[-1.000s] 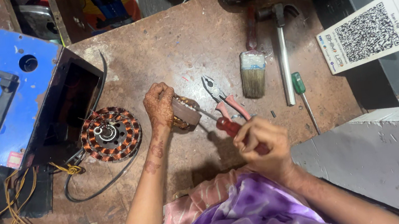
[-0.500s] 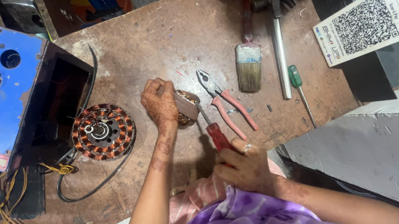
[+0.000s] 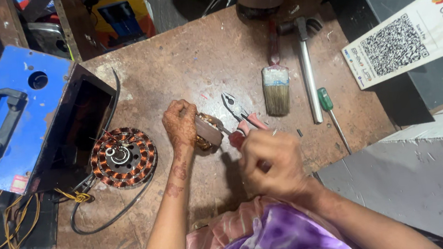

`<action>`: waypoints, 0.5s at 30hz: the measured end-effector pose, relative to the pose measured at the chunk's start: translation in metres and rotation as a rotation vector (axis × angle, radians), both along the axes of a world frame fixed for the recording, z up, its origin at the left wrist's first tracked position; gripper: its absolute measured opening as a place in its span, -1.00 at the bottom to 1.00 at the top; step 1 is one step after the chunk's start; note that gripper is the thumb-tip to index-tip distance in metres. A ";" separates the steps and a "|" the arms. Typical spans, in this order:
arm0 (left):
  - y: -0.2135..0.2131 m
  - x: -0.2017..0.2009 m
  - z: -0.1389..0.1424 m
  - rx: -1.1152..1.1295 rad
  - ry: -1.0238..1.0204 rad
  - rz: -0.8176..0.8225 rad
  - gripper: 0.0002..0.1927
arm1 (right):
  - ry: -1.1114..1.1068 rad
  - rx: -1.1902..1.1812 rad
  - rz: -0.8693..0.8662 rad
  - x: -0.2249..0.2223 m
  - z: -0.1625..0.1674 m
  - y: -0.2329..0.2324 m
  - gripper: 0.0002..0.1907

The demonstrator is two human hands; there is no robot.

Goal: The person uses pliers and a screwdriver to adjust copper windings on a motor stator, then cleans a fan cage with a brush. The person handles the stator and fan components on a workbench, using tools to manipulate the windings and brush the fan surface.

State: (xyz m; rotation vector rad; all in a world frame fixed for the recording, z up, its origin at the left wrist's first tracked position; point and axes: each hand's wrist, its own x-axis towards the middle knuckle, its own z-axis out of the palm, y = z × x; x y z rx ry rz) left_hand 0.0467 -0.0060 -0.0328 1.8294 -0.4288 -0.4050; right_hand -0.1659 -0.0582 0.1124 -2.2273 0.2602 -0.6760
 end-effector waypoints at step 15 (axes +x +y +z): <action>-0.003 -0.006 0.003 -0.018 -0.172 -0.187 -0.92 | 0.068 0.828 -0.149 -0.007 -0.018 -0.113 -0.63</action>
